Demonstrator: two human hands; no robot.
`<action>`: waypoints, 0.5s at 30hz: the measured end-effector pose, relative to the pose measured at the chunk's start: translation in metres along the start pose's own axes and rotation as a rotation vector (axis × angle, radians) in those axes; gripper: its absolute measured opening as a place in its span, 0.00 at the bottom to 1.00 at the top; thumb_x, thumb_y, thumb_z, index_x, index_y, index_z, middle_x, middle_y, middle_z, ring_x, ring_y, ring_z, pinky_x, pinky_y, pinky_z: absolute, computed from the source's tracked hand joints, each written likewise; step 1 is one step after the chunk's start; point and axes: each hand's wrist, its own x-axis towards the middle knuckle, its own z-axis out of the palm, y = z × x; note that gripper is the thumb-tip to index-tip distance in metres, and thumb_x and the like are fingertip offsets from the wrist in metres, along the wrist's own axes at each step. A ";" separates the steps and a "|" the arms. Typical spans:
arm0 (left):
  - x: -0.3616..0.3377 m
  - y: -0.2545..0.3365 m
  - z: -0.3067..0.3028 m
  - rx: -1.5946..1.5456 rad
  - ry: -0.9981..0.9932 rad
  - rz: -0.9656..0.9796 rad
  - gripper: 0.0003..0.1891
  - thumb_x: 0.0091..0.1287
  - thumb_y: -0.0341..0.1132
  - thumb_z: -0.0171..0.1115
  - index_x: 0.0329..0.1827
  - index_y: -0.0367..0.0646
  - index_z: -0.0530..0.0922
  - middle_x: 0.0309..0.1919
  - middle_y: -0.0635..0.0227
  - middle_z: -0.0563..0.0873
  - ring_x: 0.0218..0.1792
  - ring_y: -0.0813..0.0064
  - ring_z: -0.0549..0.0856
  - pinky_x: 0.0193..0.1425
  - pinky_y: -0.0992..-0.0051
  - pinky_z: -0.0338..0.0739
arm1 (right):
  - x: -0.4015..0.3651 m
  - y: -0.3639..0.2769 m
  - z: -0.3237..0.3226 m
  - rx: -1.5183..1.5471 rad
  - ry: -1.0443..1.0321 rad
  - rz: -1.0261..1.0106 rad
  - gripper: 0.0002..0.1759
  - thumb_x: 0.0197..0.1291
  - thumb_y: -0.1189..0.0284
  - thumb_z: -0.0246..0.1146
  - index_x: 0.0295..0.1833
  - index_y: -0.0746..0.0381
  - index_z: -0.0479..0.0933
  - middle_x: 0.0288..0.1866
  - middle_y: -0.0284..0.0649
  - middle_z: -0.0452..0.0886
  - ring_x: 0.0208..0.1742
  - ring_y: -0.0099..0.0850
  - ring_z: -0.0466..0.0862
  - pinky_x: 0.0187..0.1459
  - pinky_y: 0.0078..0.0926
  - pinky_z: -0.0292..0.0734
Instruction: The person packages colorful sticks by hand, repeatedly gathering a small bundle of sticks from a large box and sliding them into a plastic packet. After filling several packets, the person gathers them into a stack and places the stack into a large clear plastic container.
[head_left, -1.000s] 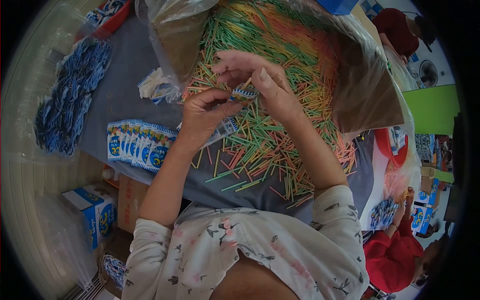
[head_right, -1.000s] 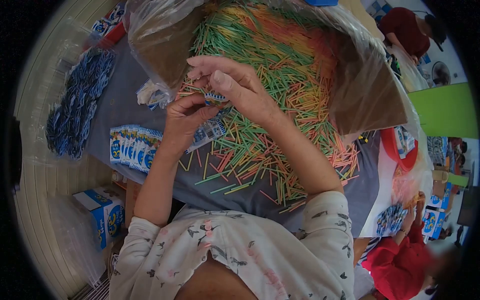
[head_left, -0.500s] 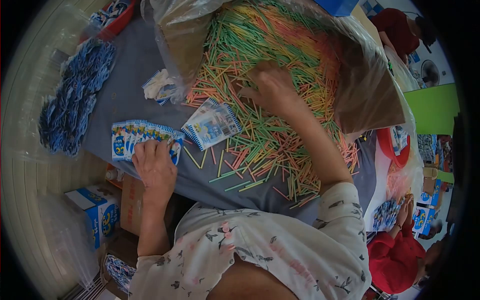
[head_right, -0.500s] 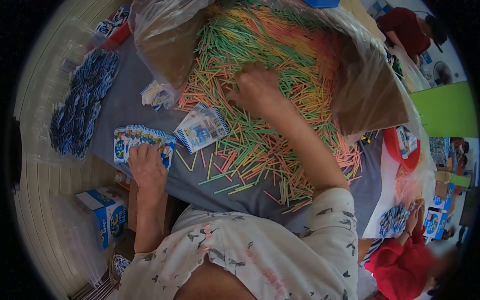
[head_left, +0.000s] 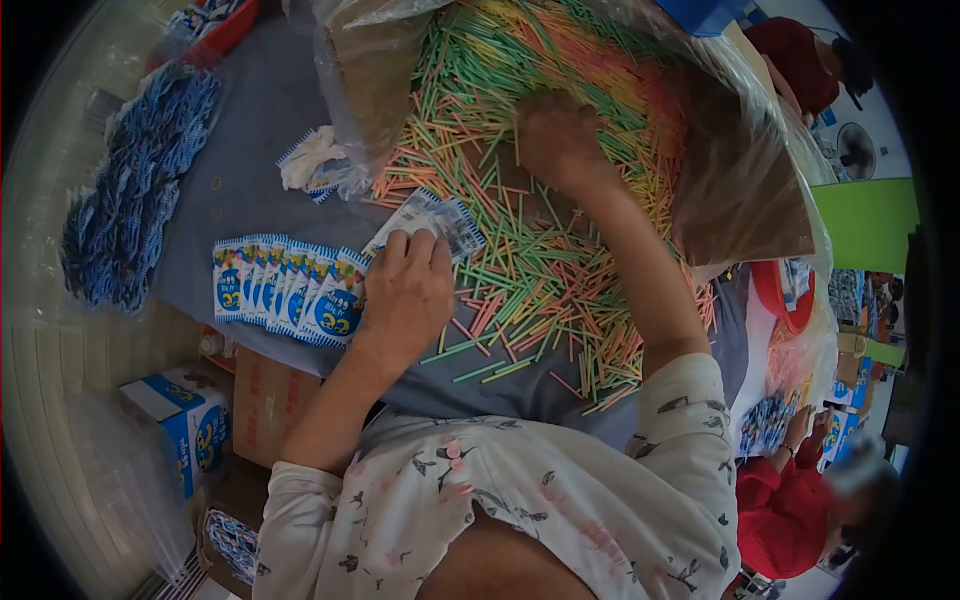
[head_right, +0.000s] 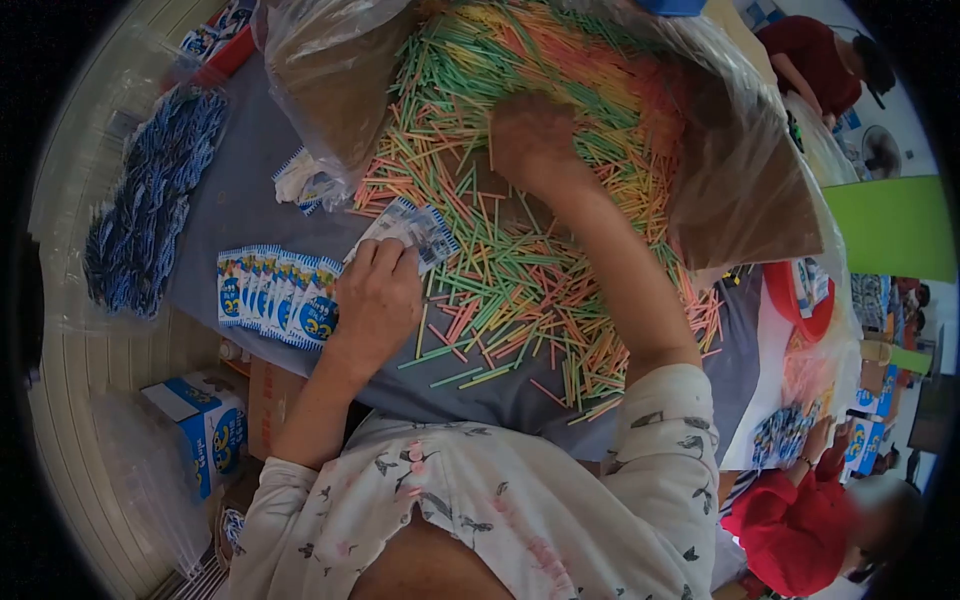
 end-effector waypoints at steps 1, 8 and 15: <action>0.001 -0.003 0.000 -0.073 0.116 0.031 0.09 0.53 0.28 0.63 0.37 0.35 0.80 0.33 0.62 0.78 0.37 0.61 0.78 0.36 0.66 0.78 | -0.002 0.007 -0.003 0.155 -0.014 0.074 0.19 0.61 0.70 0.57 0.58 0.63 0.78 0.51 0.50 0.81 0.55 0.48 0.80 0.53 0.53 0.72; 0.006 0.002 0.008 -0.009 0.136 0.013 0.08 0.52 0.26 0.61 0.35 0.36 0.80 0.30 0.62 0.77 0.35 0.61 0.79 0.37 0.67 0.80 | -0.006 0.019 0.010 0.621 0.222 0.249 0.27 0.62 0.67 0.61 0.67 0.58 0.69 0.35 0.52 0.85 0.38 0.53 0.86 0.41 0.54 0.77; 0.005 -0.009 0.008 -0.055 0.168 0.006 0.04 0.50 0.25 0.62 0.29 0.37 0.80 0.30 0.63 0.78 0.36 0.60 0.79 0.38 0.67 0.80 | 0.011 0.025 0.051 0.910 0.535 0.267 0.26 0.65 0.54 0.65 0.64 0.55 0.75 0.37 0.47 0.86 0.38 0.45 0.87 0.40 0.49 0.79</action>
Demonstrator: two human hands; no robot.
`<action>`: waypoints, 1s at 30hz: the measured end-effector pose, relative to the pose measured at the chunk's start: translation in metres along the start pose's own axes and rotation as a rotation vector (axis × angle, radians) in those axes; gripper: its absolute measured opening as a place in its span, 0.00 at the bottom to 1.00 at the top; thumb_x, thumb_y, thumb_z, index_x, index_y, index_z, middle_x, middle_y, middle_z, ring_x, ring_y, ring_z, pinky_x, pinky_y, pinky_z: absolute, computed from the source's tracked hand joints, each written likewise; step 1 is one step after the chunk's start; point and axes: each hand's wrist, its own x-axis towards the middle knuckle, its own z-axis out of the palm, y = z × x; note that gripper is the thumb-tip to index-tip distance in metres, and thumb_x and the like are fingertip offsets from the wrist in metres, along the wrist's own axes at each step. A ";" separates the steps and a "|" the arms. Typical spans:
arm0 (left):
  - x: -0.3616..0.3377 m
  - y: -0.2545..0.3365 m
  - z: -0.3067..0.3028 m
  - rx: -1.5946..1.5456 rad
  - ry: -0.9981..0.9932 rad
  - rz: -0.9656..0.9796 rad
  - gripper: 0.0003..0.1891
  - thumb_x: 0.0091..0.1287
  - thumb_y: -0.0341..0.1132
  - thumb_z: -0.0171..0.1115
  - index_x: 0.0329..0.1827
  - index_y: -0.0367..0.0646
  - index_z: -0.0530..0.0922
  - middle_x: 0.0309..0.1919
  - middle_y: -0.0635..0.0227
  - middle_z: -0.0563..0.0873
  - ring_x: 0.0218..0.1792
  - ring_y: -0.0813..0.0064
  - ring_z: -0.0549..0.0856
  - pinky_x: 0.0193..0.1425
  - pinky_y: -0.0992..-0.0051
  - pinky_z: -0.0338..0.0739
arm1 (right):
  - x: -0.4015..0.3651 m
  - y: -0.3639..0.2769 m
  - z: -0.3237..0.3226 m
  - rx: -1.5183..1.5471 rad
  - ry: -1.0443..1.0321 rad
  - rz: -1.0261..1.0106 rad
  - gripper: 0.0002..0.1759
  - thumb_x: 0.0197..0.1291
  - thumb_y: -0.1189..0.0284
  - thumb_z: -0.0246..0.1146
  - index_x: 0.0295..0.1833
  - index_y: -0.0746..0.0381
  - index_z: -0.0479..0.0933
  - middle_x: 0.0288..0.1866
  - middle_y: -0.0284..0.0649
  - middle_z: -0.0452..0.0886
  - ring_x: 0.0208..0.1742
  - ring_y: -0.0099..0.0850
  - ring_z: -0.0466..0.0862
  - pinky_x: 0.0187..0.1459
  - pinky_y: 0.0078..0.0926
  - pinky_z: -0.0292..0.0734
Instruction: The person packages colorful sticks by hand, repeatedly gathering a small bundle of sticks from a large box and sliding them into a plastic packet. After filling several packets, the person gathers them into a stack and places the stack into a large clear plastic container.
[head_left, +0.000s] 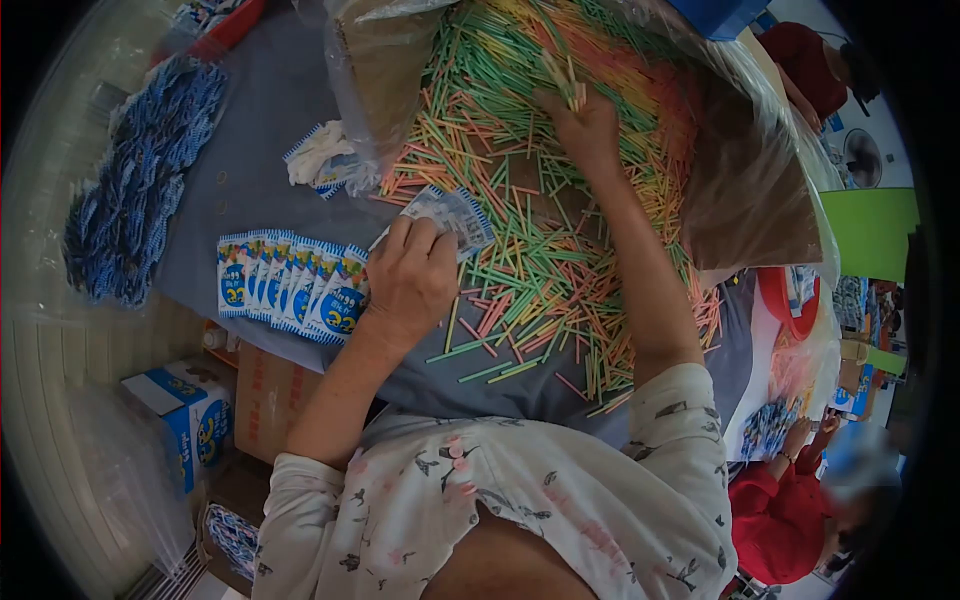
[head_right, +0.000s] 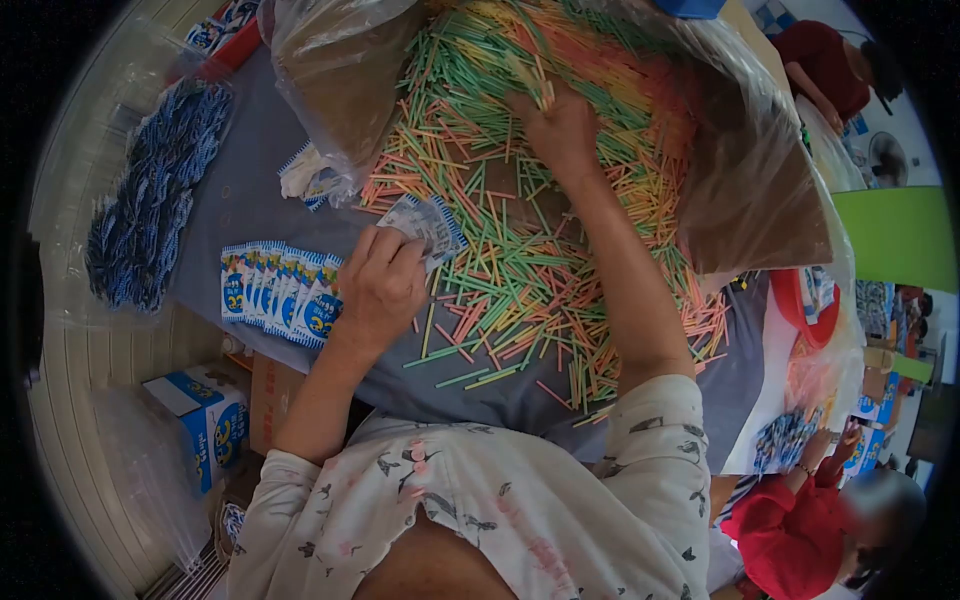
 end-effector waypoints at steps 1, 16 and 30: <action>-0.001 0.000 -0.001 -0.031 -0.017 0.009 0.04 0.49 0.25 0.62 0.29 0.37 0.81 0.30 0.63 0.78 0.36 0.60 0.79 0.40 0.66 0.80 | 0.008 0.007 -0.007 0.118 -0.204 0.171 0.24 0.66 0.52 0.65 0.59 0.55 0.79 0.40 0.46 0.87 0.43 0.40 0.87 0.44 0.45 0.79; -0.003 0.004 -0.019 -0.292 -0.094 -0.122 0.04 0.54 0.23 0.66 0.31 0.36 0.81 0.32 0.62 0.81 0.42 0.58 0.80 0.44 0.62 0.78 | -0.033 -0.056 -0.019 0.559 -0.463 0.287 0.23 0.73 0.54 0.57 0.44 0.63 0.86 0.46 0.37 0.87 0.52 0.27 0.82 0.59 0.31 0.74; 0.021 -0.013 -0.031 -0.576 0.066 -0.216 0.07 0.54 0.22 0.73 0.32 0.33 0.82 0.31 0.64 0.82 0.36 0.68 0.80 0.41 0.71 0.74 | -0.051 -0.106 -0.039 1.751 -0.469 0.242 0.24 0.78 0.53 0.49 0.50 0.65 0.77 0.30 0.38 0.79 0.38 0.28 0.78 0.44 0.30 0.72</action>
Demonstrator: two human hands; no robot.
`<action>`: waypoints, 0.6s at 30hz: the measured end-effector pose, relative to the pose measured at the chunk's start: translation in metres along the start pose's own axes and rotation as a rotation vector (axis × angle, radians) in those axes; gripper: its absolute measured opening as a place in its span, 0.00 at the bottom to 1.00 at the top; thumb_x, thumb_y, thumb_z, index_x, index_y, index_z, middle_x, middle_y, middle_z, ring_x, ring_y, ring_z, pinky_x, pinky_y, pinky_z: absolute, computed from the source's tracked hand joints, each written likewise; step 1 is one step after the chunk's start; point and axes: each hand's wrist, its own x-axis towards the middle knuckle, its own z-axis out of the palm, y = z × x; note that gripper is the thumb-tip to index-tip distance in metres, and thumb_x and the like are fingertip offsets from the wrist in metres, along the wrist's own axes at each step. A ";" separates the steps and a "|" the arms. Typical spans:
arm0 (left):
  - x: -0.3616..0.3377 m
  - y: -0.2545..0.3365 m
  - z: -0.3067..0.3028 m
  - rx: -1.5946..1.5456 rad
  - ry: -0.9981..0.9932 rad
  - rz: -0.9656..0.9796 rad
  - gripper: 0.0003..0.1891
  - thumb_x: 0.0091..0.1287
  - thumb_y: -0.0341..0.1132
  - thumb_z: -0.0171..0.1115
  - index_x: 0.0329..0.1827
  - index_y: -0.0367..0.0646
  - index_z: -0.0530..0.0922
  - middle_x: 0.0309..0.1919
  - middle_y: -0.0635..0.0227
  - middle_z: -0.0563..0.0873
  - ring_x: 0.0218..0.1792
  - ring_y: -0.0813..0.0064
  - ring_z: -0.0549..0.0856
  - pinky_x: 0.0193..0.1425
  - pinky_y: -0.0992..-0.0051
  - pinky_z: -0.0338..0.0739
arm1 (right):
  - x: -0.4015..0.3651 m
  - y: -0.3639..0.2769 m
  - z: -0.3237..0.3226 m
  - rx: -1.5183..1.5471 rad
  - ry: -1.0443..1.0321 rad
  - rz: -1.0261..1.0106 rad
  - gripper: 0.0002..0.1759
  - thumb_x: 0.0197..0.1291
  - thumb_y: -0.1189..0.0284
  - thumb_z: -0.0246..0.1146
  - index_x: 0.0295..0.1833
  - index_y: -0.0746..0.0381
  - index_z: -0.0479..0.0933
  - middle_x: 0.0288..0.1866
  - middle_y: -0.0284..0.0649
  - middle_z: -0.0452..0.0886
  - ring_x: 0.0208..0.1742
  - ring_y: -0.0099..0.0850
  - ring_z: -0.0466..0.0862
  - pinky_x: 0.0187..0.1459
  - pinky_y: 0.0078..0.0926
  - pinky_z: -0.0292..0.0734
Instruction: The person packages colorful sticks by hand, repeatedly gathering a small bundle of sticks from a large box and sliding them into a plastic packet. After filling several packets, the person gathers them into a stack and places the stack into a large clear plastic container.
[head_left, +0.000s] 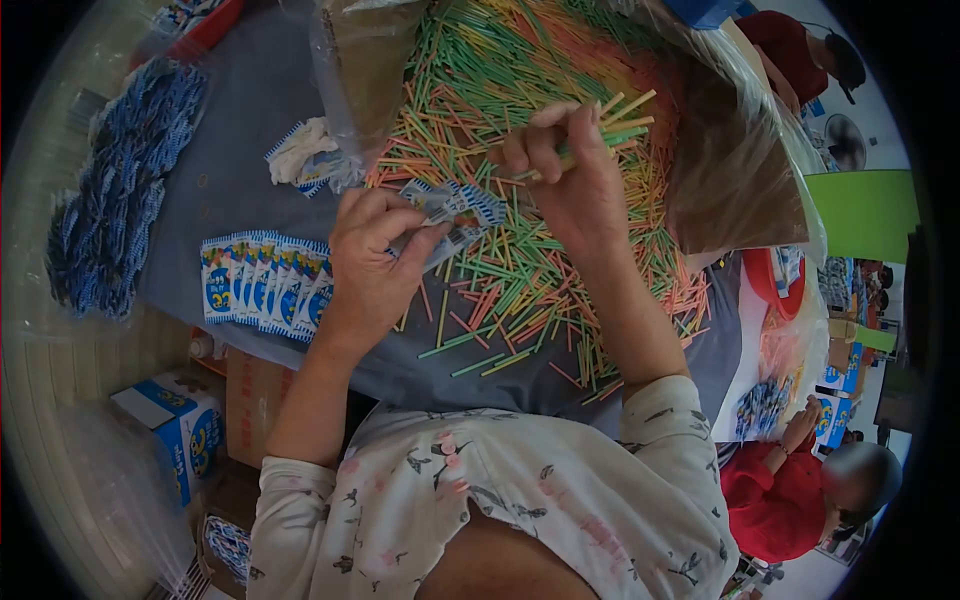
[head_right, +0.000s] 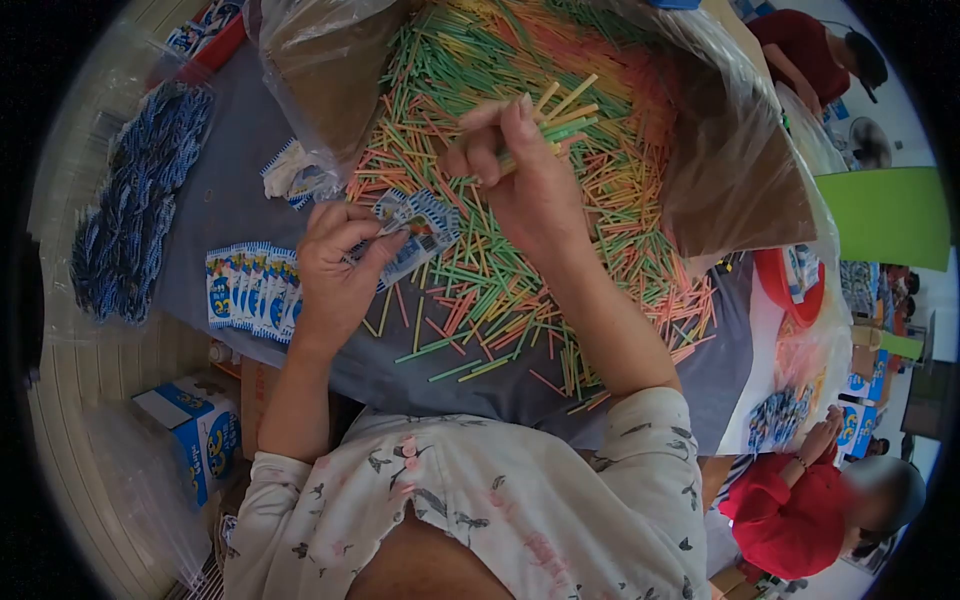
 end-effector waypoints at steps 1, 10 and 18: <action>0.002 0.001 0.001 -0.002 0.055 0.014 0.07 0.54 0.21 0.74 0.32 0.34 0.82 0.29 0.66 0.82 0.35 0.72 0.80 0.39 0.73 0.73 | 0.000 0.001 0.014 -0.218 0.032 -0.066 0.25 0.78 0.52 0.48 0.50 0.64 0.77 0.28 0.36 0.76 0.36 0.28 0.77 0.47 0.35 0.73; -0.005 0.000 0.014 -0.316 0.121 -0.095 0.07 0.56 0.20 0.73 0.35 0.34 0.85 0.30 0.66 0.82 0.30 0.77 0.82 0.34 0.77 0.76 | -0.012 0.011 0.038 -0.748 0.158 -0.026 0.35 0.73 0.43 0.49 0.48 0.68 0.80 0.33 0.40 0.80 0.31 0.25 0.76 0.46 0.29 0.72; -0.009 0.021 0.017 -0.064 0.061 -0.025 0.08 0.54 0.20 0.73 0.36 0.33 0.84 0.32 0.60 0.83 0.31 0.65 0.84 0.35 0.71 0.77 | -0.012 0.020 0.037 -0.902 0.168 -0.027 0.35 0.73 0.43 0.49 0.49 0.67 0.81 0.39 0.39 0.82 0.40 0.26 0.79 0.50 0.29 0.73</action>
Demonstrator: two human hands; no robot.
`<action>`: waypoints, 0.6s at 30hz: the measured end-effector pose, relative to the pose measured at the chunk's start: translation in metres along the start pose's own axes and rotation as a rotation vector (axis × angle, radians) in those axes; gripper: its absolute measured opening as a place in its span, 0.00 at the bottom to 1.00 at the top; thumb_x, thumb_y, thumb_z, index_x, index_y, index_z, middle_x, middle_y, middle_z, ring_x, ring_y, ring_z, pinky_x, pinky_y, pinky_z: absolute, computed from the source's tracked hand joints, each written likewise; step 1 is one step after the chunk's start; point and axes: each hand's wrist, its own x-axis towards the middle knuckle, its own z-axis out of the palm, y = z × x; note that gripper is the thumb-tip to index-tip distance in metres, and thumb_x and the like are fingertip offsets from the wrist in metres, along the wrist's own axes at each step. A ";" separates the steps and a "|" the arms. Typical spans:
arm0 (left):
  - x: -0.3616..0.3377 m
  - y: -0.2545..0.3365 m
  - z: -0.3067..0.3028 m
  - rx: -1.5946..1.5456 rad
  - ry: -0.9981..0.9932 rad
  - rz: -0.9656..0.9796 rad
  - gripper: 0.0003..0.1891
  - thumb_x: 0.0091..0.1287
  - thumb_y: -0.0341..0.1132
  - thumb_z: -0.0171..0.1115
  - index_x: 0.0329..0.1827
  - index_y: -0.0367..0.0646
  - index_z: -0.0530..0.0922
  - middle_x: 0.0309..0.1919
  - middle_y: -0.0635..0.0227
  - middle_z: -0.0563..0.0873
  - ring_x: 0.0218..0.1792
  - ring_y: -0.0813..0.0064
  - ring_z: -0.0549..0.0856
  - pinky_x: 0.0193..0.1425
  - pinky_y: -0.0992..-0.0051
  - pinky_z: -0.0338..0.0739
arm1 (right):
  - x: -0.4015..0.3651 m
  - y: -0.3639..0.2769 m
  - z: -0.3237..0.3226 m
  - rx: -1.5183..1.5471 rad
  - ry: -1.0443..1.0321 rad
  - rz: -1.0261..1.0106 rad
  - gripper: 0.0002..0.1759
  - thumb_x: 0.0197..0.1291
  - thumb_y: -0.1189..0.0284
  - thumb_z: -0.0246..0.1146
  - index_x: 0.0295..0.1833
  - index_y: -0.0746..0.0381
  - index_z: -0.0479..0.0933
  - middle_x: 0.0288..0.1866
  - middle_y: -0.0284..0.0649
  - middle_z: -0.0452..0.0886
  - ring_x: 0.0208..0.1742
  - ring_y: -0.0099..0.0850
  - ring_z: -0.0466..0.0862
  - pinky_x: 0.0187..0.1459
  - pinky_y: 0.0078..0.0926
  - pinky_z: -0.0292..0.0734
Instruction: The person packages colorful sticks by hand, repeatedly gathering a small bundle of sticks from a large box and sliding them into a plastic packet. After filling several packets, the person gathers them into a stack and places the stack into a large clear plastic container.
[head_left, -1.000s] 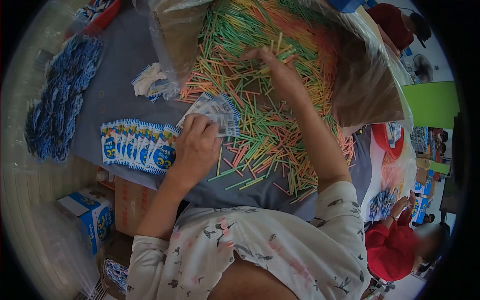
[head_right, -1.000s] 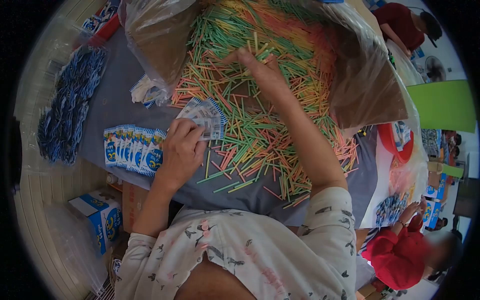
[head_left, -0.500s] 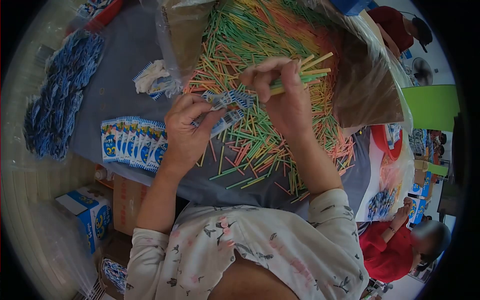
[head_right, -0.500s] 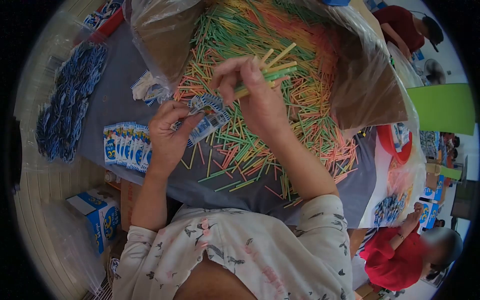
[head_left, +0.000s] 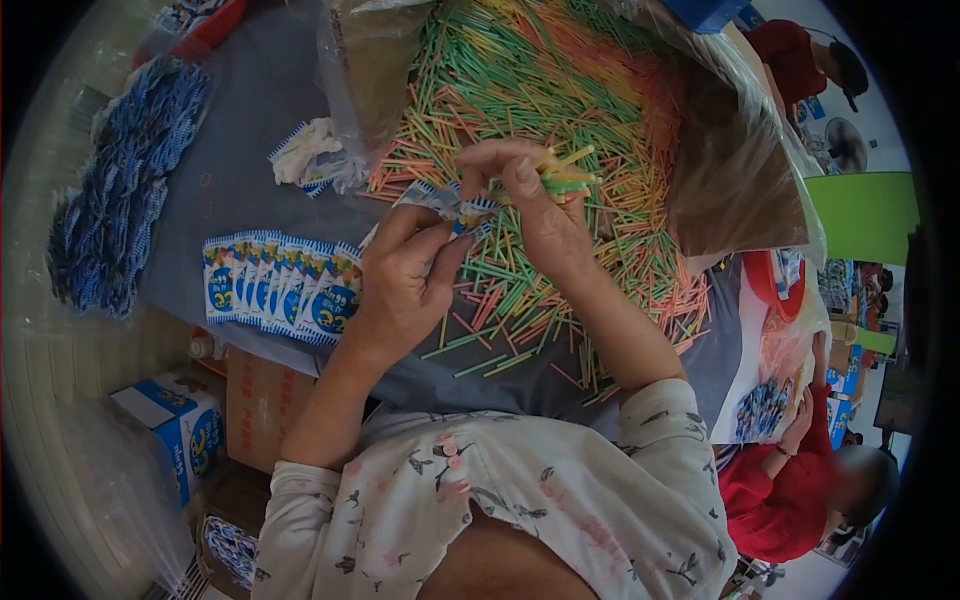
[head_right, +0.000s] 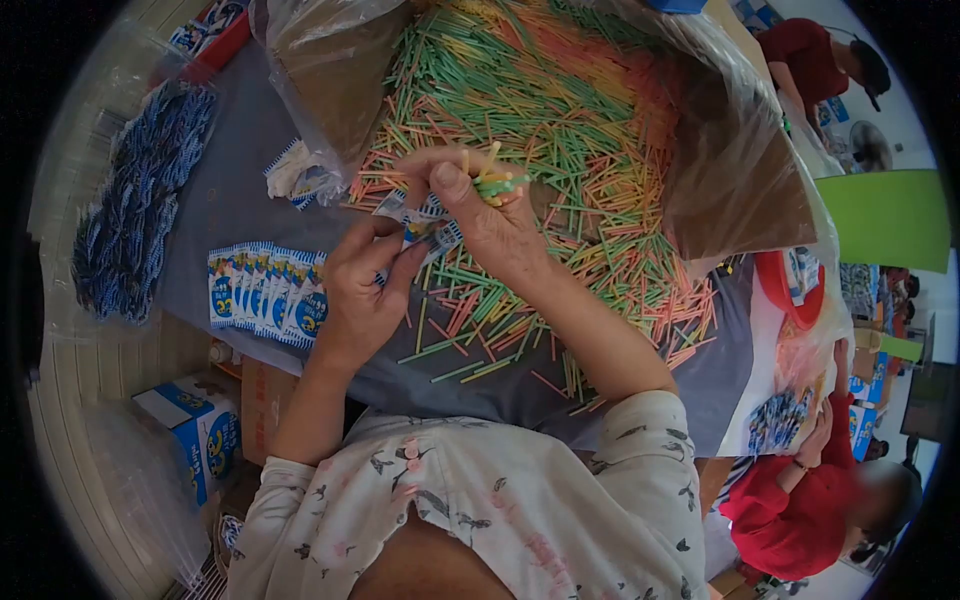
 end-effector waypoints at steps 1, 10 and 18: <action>-0.001 0.001 0.000 0.017 0.010 0.033 0.08 0.53 0.20 0.73 0.36 0.33 0.84 0.33 0.59 0.83 0.32 0.62 0.84 0.35 0.70 0.77 | 0.001 0.005 0.001 0.002 -0.028 -0.035 0.31 0.74 0.47 0.51 0.50 0.66 0.82 0.41 0.39 0.83 0.44 0.26 0.80 0.52 0.28 0.73; -0.010 -0.023 -0.006 -0.550 0.090 -0.292 0.05 0.58 0.17 0.71 0.35 0.32 0.84 0.35 0.65 0.85 0.36 0.78 0.85 0.41 0.78 0.80 | 0.006 0.013 0.007 0.067 -0.096 -0.016 0.30 0.75 0.48 0.49 0.49 0.64 0.83 0.50 0.40 0.85 0.57 0.31 0.80 0.63 0.35 0.71; -0.007 -0.028 0.001 -0.418 0.096 -0.122 0.09 0.57 0.17 0.71 0.40 0.34 0.85 0.36 0.65 0.85 0.38 0.78 0.85 0.42 0.78 0.80 | 0.005 0.018 0.009 0.018 -0.116 -0.127 0.31 0.74 0.46 0.50 0.50 0.64 0.83 0.50 0.41 0.84 0.57 0.35 0.80 0.62 0.36 0.72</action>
